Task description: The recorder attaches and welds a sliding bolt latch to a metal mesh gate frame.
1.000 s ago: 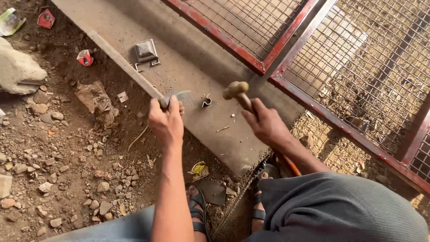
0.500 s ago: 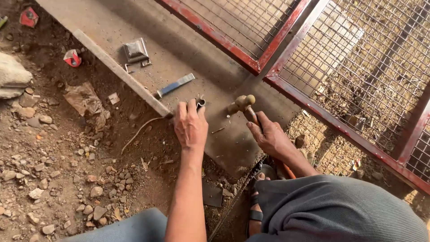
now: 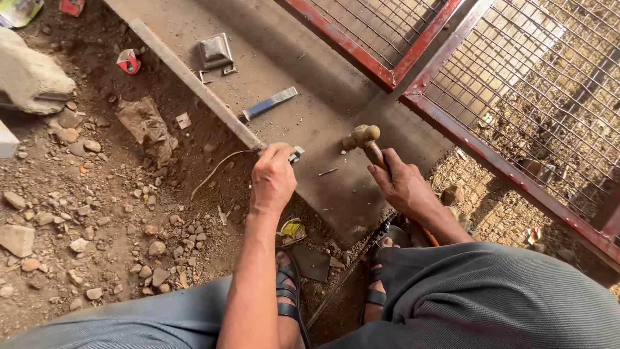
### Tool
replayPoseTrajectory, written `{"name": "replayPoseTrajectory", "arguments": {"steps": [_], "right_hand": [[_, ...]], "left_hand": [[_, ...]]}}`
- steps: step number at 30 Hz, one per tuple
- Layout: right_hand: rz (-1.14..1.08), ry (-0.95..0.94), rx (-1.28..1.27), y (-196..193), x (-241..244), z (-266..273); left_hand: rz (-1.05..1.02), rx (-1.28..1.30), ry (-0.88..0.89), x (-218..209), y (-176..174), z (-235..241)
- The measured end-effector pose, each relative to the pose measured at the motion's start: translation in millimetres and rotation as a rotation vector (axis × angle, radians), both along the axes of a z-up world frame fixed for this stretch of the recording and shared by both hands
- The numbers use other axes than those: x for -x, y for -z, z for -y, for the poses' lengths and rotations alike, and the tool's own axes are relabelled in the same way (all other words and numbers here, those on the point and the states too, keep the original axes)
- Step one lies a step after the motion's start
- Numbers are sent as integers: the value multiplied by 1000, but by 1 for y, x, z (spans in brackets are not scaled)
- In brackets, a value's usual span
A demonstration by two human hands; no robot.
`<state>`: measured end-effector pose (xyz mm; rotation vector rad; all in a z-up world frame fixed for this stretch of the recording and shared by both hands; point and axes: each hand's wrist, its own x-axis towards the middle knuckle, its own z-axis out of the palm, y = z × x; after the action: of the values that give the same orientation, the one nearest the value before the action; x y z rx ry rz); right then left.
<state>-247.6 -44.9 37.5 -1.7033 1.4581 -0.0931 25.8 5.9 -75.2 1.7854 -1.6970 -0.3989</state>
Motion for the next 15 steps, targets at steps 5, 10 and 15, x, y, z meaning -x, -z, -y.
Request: {"name": "replayPoseTrajectory", "arguments": {"steps": [5,10,15], "right_hand": [[-40,34,-63,-8,-6,-3],[13,-1,9,2,-6,-8],[-38,-10,-54,-5,-9,-10]], "left_hand": [[-65,7,-69,19,-23,-10],[-88,38,-249,34,-27,-9],[-45,-94,-372,36,-9,-5]]}}
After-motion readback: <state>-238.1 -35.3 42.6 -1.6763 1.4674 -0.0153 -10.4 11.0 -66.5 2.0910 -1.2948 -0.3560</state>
